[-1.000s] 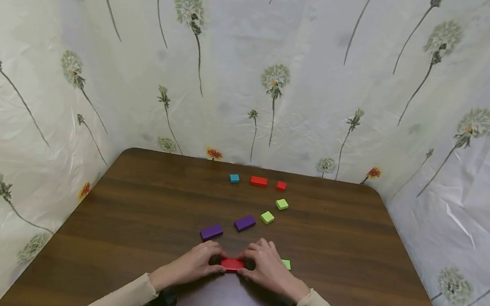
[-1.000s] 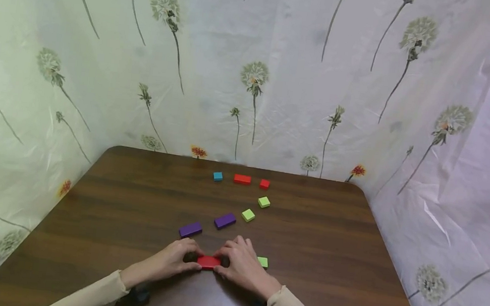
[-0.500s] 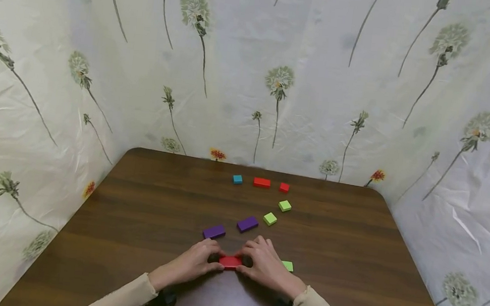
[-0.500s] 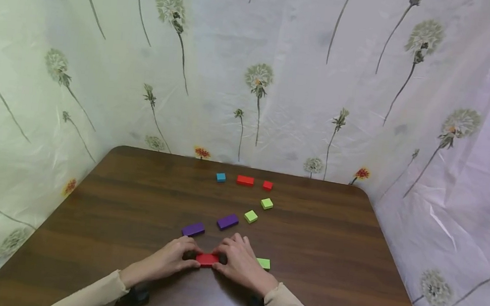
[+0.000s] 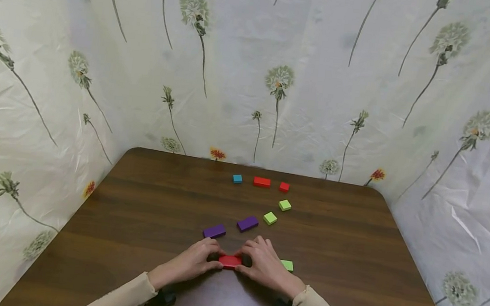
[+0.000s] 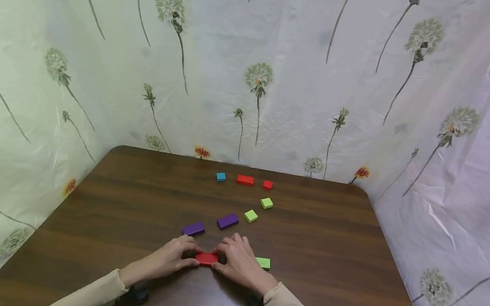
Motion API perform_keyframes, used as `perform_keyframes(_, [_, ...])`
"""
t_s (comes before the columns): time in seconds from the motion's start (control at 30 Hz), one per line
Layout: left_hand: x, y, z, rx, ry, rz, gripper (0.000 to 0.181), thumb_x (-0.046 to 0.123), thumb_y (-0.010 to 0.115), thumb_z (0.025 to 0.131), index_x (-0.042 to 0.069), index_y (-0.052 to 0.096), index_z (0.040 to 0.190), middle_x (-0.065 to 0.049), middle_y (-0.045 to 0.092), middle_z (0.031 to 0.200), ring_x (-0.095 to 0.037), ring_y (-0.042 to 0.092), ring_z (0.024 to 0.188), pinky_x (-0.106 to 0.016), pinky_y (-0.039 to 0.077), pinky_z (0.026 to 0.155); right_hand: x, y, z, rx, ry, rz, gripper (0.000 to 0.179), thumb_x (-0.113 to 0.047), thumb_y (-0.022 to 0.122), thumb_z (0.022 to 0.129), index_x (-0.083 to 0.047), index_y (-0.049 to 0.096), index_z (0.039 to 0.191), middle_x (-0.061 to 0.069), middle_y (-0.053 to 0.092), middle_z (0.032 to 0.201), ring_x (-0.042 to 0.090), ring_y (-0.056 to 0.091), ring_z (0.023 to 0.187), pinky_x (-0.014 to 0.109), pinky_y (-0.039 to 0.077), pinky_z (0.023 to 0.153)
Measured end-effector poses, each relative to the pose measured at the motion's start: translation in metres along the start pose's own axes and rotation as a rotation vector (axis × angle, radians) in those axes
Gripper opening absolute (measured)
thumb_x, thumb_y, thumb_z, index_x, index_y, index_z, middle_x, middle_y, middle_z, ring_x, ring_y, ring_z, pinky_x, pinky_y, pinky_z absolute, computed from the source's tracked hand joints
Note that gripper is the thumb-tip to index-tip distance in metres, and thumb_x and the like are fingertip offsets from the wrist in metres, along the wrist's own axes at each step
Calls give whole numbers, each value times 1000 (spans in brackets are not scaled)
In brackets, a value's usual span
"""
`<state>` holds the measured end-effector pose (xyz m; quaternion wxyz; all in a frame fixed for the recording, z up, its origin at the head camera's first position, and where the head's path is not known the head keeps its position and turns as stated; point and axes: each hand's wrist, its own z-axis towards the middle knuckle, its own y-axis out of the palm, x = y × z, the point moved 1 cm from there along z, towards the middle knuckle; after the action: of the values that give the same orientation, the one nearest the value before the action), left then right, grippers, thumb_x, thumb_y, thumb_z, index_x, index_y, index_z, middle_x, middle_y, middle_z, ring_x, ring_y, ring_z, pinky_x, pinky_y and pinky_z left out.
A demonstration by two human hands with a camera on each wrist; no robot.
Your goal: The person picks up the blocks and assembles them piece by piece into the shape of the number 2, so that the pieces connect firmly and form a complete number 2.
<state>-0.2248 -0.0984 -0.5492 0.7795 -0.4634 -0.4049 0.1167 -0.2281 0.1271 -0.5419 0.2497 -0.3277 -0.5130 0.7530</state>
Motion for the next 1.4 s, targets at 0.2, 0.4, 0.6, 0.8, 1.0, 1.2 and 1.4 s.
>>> perform_keyframes(0.2, [-1, 0, 2, -1, 9, 19, 22, 25, 70, 89, 11, 71, 106, 1, 66, 101, -9, 55, 96, -27, 48, 83, 2, 0, 1, -12, 17, 1, 27, -40, 78, 77, -24, 73, 98, -11, 64, 94, 9, 41, 84, 27, 27, 73])
perform_keyframes(0.4, [-1, -1, 4, 10, 20, 44, 23, 28, 73, 87, 12, 72, 103, 3, 66, 99, -7, 55, 95, -25, 48, 82, 3, 0, 2, -35, 36, 1, 26, -42, 77, 79, -26, 72, 99, -13, 64, 95, 8, 40, 84, 28, 28, 74])
perform_keyframes(0.6, [0, 0, 7, 0, 7, 44, 23, 29, 72, 87, 12, 72, 103, 3, 66, 98, -8, 55, 93, -23, 47, 80, 4, 1, -1, -34, 44, 15, 26, -42, 77, 79, -25, 72, 98, -11, 64, 95, 9, 41, 84, 29, 28, 75])
perform_keyframes(0.8, [1, 0, 9, -11, 0, 37, 24, 30, 71, 88, 12, 71, 104, 3, 66, 99, -9, 56, 94, -24, 48, 80, 5, 0, -1, -18, 42, 7, 25, -41, 77, 78, -25, 72, 97, -11, 64, 94, 9, 41, 84, 29, 29, 76])
perform_keyframes(1.0, [-1, -1, 8, -13, 5, 33, 23, 29, 71, 88, 11, 71, 104, 2, 66, 99, -10, 57, 95, -26, 49, 82, 4, 0, 0, 3, 26, 6, 25, -39, 79, 77, -23, 72, 95, -10, 64, 92, 8, 41, 82, 28, 28, 74])
perform_keyframes(1.2, [-1, -3, 7, -20, 3, 19, 23, 28, 70, 88, 11, 71, 104, 2, 66, 98, -10, 57, 94, -26, 49, 81, 2, 0, 1, -1, 27, 23, 25, -38, 79, 77, -22, 72, 95, -10, 64, 91, 8, 40, 81, 28, 27, 72])
perform_keyframes(1.4, [-1, -2, 7, -26, -10, 23, 25, 32, 72, 87, 12, 71, 103, 4, 66, 97, -7, 54, 90, -22, 47, 77, 1, 1, 1, -37, 47, 34, 25, -41, 77, 79, -24, 72, 96, -11, 63, 93, 8, 41, 83, 28, 27, 73])
